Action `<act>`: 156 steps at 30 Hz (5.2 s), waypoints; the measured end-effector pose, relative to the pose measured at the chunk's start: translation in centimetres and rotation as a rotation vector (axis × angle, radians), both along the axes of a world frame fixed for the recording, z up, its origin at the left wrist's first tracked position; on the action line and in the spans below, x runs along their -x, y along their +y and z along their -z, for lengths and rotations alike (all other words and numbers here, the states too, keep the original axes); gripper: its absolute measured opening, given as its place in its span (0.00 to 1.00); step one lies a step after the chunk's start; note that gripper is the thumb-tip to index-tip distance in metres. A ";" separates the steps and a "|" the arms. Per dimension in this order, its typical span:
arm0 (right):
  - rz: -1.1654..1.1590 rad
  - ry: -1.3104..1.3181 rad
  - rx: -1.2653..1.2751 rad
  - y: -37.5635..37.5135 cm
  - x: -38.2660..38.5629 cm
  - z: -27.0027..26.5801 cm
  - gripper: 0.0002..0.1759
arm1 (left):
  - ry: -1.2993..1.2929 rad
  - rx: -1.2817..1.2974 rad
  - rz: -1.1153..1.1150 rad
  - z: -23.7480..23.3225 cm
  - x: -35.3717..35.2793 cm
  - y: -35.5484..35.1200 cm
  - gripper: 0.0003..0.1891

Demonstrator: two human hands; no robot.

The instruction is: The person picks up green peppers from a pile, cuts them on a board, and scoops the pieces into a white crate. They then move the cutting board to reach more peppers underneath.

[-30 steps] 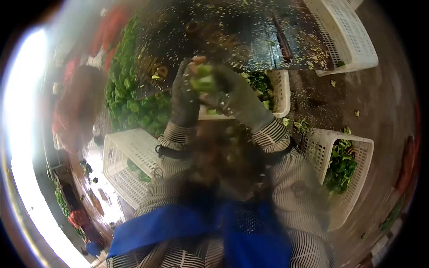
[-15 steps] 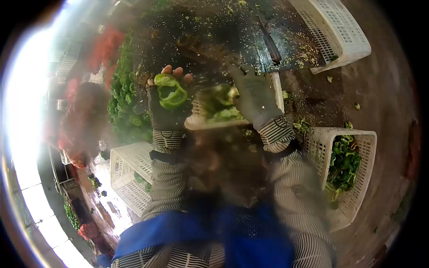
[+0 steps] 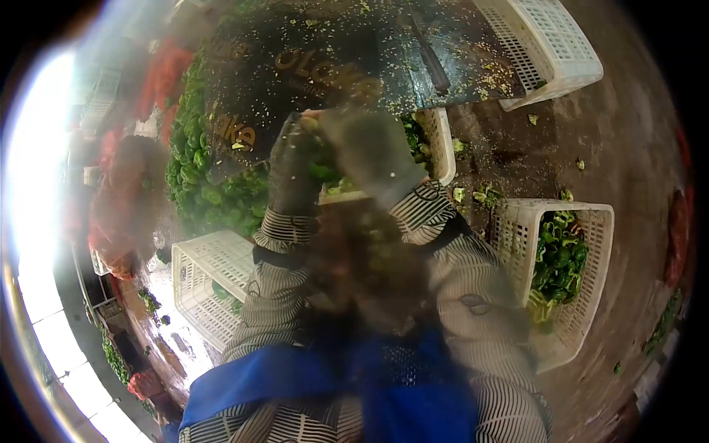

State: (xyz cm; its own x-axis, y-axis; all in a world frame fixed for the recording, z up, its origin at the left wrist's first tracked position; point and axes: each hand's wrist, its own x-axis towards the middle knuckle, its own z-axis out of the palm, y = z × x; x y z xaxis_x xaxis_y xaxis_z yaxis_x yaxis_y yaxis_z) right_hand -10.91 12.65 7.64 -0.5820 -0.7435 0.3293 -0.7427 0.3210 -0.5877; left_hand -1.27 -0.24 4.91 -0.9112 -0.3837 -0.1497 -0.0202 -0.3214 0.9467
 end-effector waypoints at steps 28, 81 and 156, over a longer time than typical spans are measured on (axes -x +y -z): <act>0.019 -0.394 0.501 -2.6 -3.7 1.4 0.06 | 0.238 0.093 -0.477 -3.3 -1.9 0.1 0.10; -0.107 0.063 -0.607 -5.9 -10.3 17.2 0.21 | -1.483 1.254 -0.010 36.1 -28.5 -35.5 0.33; 0.434 0.103 -0.609 -3.7 17.7 9.9 0.30 | -0.375 0.466 0.093 6.0 2.6 -16.0 0.41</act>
